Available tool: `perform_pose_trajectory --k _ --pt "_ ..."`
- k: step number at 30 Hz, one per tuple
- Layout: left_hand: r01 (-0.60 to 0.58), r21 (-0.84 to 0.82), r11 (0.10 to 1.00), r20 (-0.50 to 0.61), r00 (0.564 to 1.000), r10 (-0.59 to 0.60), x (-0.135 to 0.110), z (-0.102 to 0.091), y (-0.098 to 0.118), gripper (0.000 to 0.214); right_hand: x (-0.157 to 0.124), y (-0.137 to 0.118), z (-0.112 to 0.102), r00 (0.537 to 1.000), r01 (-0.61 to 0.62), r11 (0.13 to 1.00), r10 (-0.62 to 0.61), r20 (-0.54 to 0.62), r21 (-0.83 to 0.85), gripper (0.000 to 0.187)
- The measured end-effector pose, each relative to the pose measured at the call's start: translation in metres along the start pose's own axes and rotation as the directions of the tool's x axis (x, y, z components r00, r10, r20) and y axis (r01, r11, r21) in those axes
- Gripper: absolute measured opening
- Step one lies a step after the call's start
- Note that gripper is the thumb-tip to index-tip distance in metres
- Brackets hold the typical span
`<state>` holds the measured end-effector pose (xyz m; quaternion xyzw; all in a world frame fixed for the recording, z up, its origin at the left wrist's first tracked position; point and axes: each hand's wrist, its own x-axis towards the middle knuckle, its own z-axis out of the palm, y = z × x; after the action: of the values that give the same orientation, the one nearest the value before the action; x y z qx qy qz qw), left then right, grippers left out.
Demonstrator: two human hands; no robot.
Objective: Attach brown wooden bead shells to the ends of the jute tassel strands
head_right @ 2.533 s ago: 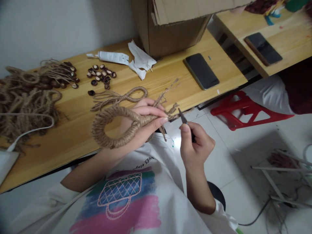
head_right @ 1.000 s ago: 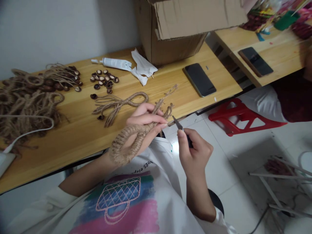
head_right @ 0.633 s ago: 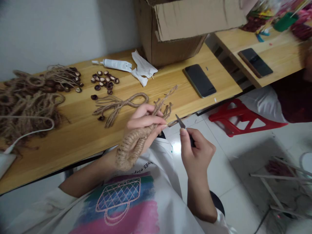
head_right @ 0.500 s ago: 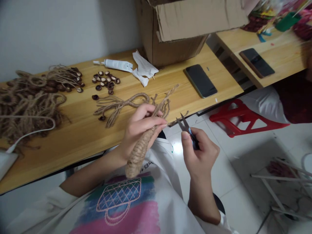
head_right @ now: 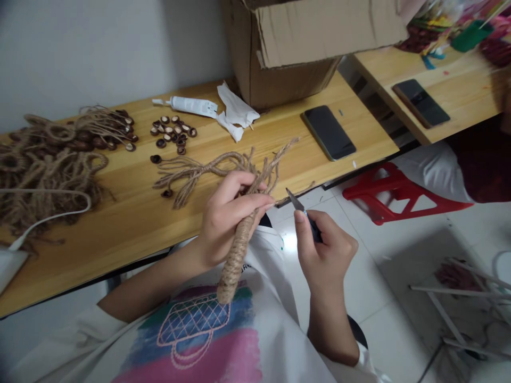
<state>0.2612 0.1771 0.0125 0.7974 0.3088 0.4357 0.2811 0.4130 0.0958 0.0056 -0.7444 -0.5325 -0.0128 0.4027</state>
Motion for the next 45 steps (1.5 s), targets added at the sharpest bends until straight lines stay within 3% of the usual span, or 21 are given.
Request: perform_pose_trajectory --k 6,10,13,16,20,25,30,34,38,41,45 --pt "0.030 -0.031 0.999 0.007 1.000 -0.030 -0.001 0.000 0.001 0.013 -0.001 -0.001 0.002 0.998 -0.025 0.999 0.024 0.059 0.029 0.030" --pt "0.040 -0.127 0.991 -0.034 0.998 -0.044 0.001 0.002 -0.001 0.009 -0.002 0.003 0.004 0.992 -0.101 0.995 0.103 -0.075 0.026 0.035" --pt "0.120 -0.206 0.971 -0.044 0.990 -0.132 0.006 0.000 0.001 0.005 -0.003 0.004 0.004 0.996 -0.017 0.998 0.023 -0.090 0.062 0.029" --pt "0.271 -0.157 0.950 0.059 0.962 -0.265 0.011 -0.005 0.007 0.006 -0.004 0.001 0.004 0.993 0.110 0.993 -0.109 -0.040 0.042 0.021" --pt "0.333 -0.132 0.934 0.091 0.942 -0.323 0.015 -0.011 0.013 0.006 -0.006 -0.004 0.007 0.993 0.080 0.997 -0.078 -0.090 0.018 0.020" --pt "0.327 -0.159 0.932 0.091 0.944 -0.316 0.014 -0.009 0.013 0.004 -0.007 -0.006 0.008 0.989 0.136 0.989 -0.133 -0.062 0.050 0.020" --pt "0.271 -0.270 0.924 0.023 0.961 -0.275 0.010 -0.001 0.006 0.004 -0.008 -0.007 0.008 0.991 0.069 0.997 -0.067 -0.113 0.014 0.024" --pt "0.301 -0.320 0.898 0.042 0.952 -0.304 0.008 0.001 0.003 0.004 -0.008 -0.006 0.009 0.993 0.093 0.996 -0.093 -0.073 -0.002 0.024" --pt "0.345 -0.335 0.877 0.078 0.937 -0.339 0.008 0.000 0.004 0.003 -0.008 -0.007 0.009 0.990 0.071 0.997 -0.069 -0.122 0.015 0.022" --pt "0.344 -0.331 0.878 0.076 0.938 -0.339 0.009 0.000 0.005 0.003 -0.008 -0.007 0.009 0.993 0.085 0.996 -0.083 -0.078 0.024 0.022" --pt "0.319 -0.311 0.895 0.066 0.947 -0.315 0.009 -0.002 0.006 0.005 -0.006 -0.007 0.008 0.995 0.006 1.000 -0.004 -0.096 0.014 0.028"
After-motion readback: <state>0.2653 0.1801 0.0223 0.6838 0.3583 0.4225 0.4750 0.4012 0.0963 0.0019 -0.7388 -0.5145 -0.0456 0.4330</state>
